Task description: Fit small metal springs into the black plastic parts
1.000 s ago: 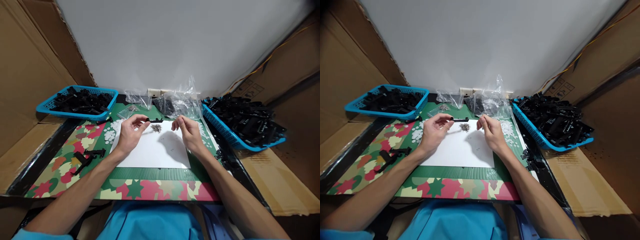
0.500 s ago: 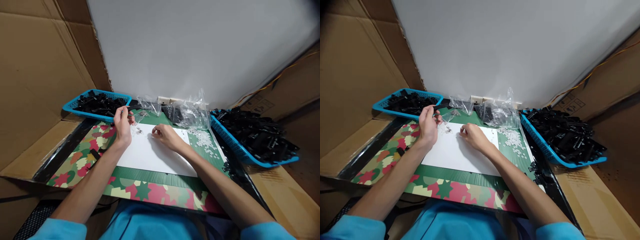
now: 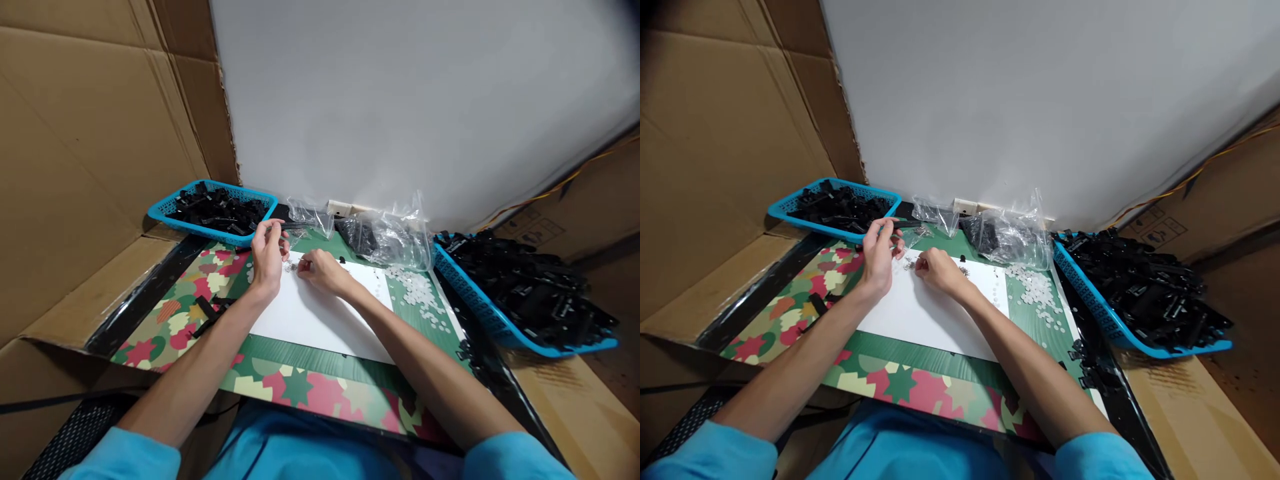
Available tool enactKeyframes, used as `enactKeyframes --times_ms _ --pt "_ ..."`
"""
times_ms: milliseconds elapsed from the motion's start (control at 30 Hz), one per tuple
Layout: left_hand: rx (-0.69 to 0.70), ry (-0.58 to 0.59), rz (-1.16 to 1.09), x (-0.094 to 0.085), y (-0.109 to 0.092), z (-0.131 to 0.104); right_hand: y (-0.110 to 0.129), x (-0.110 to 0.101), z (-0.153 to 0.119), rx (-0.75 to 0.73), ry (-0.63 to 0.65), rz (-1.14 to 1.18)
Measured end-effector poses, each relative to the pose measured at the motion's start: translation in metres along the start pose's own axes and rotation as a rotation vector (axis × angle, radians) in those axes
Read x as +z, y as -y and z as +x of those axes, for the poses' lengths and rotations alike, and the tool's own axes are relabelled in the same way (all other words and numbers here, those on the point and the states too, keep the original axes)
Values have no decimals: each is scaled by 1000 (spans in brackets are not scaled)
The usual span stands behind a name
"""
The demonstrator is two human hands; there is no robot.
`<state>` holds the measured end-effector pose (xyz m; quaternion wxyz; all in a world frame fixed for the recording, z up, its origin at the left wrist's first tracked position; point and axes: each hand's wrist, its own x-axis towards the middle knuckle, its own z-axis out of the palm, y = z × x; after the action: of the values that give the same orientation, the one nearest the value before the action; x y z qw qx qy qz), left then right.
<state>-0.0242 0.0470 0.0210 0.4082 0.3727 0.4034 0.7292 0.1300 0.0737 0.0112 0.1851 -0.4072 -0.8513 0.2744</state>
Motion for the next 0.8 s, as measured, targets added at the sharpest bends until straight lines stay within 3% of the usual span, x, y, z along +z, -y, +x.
enactKeyframes --times_ms 267,467,667,800 --pt "-8 59 41 3 -3 -8 7 -33 -33 -15 -59 36" --pt "-9 281 185 15 -1 -24 -1 -61 -75 9 -249 374" --pt "-64 618 349 27 -1 -54 -18 -51 -100 -14 -447 484" --pt "-98 678 322 31 3 -68 -12 -43 -103 -54 -501 457"
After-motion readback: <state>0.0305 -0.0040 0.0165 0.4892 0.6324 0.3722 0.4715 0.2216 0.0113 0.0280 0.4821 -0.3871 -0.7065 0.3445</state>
